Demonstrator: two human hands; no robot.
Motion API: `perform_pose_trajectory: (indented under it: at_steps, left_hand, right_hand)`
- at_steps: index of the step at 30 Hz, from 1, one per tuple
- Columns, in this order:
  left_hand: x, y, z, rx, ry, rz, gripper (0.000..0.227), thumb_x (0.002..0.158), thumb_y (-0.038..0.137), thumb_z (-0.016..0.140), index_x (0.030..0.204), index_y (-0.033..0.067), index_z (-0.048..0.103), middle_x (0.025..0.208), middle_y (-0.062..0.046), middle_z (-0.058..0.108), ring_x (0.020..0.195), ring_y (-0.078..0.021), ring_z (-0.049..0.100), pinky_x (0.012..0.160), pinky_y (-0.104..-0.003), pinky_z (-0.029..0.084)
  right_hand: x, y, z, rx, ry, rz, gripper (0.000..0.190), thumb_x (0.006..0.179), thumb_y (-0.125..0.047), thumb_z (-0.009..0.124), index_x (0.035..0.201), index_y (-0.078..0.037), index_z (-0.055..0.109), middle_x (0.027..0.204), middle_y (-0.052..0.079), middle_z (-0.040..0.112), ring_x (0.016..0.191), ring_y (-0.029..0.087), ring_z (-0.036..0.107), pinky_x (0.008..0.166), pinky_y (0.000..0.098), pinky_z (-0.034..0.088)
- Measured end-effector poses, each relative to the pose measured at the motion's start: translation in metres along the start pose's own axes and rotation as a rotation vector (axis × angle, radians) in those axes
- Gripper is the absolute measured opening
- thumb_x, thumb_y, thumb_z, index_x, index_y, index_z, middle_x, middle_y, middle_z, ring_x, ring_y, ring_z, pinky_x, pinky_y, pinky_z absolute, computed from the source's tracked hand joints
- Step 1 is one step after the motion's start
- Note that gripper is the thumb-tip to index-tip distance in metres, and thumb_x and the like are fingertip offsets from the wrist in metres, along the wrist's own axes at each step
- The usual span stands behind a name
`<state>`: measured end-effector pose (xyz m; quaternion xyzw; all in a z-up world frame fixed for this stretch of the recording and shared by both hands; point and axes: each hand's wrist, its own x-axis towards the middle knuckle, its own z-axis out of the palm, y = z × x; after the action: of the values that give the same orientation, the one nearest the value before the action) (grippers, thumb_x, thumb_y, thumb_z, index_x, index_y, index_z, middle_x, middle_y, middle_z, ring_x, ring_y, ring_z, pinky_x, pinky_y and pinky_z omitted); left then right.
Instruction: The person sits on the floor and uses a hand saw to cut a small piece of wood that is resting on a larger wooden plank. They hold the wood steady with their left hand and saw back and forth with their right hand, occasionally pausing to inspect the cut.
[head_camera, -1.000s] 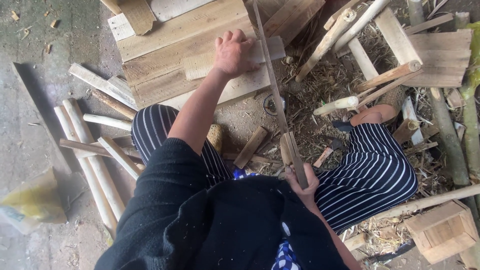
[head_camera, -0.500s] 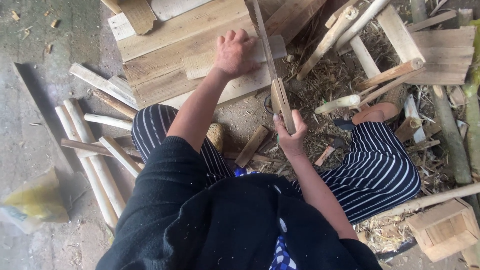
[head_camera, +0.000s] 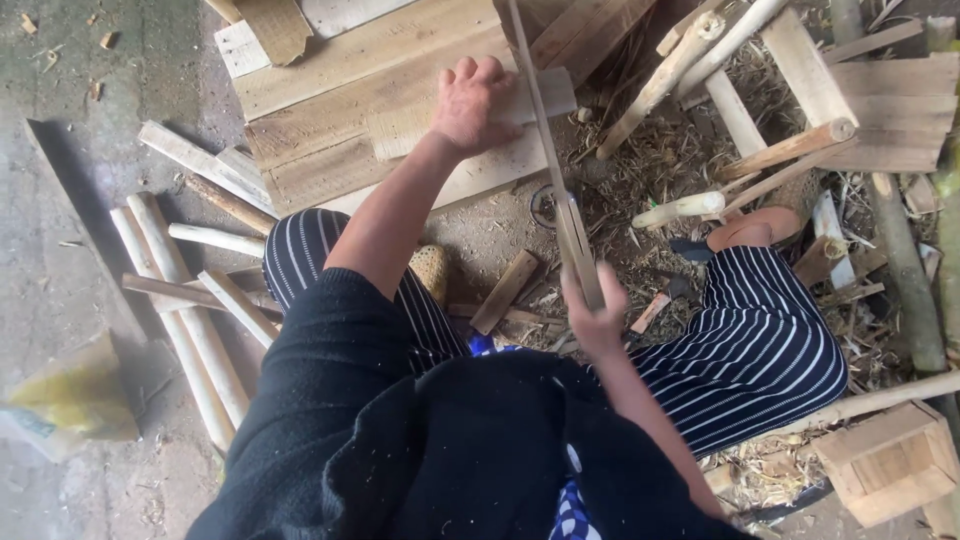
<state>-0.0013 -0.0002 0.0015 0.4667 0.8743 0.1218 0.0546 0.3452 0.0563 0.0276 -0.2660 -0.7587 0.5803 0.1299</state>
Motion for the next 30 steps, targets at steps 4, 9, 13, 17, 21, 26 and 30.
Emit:
perform_pose_trajectory:
  at_steps: [4, 9, 13, 17, 21, 26, 30]
  left_hand:
    - [0.002, 0.006, -0.007, 0.015, 0.031, 0.004, 0.067, 0.079, 0.057, 0.077, 0.134, 0.0232, 0.059, 0.115, -0.007, 0.053, 0.103, -0.0292, 0.044, 0.086, -0.045, 0.038]
    - [-0.009, 0.006, -0.004, -0.058, 0.026, -0.033, 0.062, 0.079, 0.048, 0.076, 0.136, 0.029, 0.058, 0.118, -0.004, 0.053, 0.104, -0.0274, 0.043, 0.087, -0.041, 0.037]
    - [-0.002, 0.008, -0.012, -0.108, -0.001, -0.058, 0.067, 0.079, 0.052, 0.081, 0.135, 0.0227, 0.059, 0.118, -0.004, 0.053, 0.109, -0.029, 0.044, 0.092, -0.043, 0.037]
    - [-0.009, 0.007, -0.01, -0.102, 0.011, -0.06, 0.056, 0.078, 0.046, 0.08, 0.126, 0.024, 0.062, 0.114, -0.003, 0.054, 0.103, -0.0267, 0.044, 0.086, -0.04, 0.036]
    - [-0.012, 0.01, -0.017, -0.083, -0.019, -0.033, 0.059, 0.079, 0.045, 0.078, 0.132, 0.0241, 0.061, 0.114, -0.004, 0.052, 0.103, -0.0263, 0.042, 0.091, -0.041, 0.035]
    - [-0.007, 0.01, -0.012, -0.111, -0.01, -0.093, 0.065, 0.08, 0.057, 0.075, 0.134, 0.0244, 0.058, 0.116, -0.003, 0.051, 0.106, -0.0252, 0.041, 0.093, -0.04, 0.032]
    - [-0.012, 0.011, -0.018, -0.052, -0.03, -0.033, 0.064, 0.088, 0.05, 0.07, 0.142, 0.0203, 0.052, 0.12, -0.004, 0.05, 0.11, -0.0269, 0.04, 0.094, -0.043, 0.035]
  right_hand:
    - [0.066, -0.007, 0.016, -0.09, 0.025, 0.042, 0.013, 0.103, -0.02, 0.061, 0.1, -0.007, 0.058, 0.074, 0.001, 0.051, 0.053, 0.011, 0.047, 0.039, 0.0199, 0.046]
    - [0.049, -0.009, 0.022, -0.146, 0.077, -0.094, 0.019, 0.103, -0.019, 0.063, 0.11, -0.001, 0.062, 0.077, 0.001, 0.055, 0.055, 0.008, 0.05, 0.041, 0.0172, 0.051]
    - [-0.013, 0.14, -0.023, -0.171, 0.101, -0.246, 0.014, 0.099, -0.018, 0.064, 0.101, -0.004, 0.062, 0.072, -0.001, 0.058, 0.054, 0.01, 0.053, 0.039, 0.0211, 0.045]
    - [-0.083, 0.201, -0.039, 0.568, -0.231, 0.051, 0.049, 0.081, -0.03, 0.075, 0.11, 0.001, 0.05, 0.079, 0.001, 0.058, 0.067, 0.012, 0.054, 0.05, 0.0202, 0.041]
    - [-0.053, 0.054, -0.013, -0.253, 0.191, -0.291, 0.021, 0.092, -0.02, 0.072, 0.081, -0.009, 0.058, 0.066, -0.001, 0.056, 0.051, 0.011, 0.053, 0.042, 0.024, 0.044]
    - [0.043, -0.012, 0.008, -0.104, 0.039, 0.029, 0.011, 0.105, -0.017, 0.063, 0.101, -0.008, 0.061, 0.069, -0.003, 0.051, 0.051, 0.009, 0.045, 0.038, 0.0197, 0.042]
    - [0.053, -0.017, -0.019, 0.204, 0.154, -0.023, 0.009, 0.101, -0.009, 0.065, 0.095, -0.002, 0.064, 0.071, 0.001, 0.063, 0.053, 0.009, 0.06, 0.046, 0.0201, 0.058]
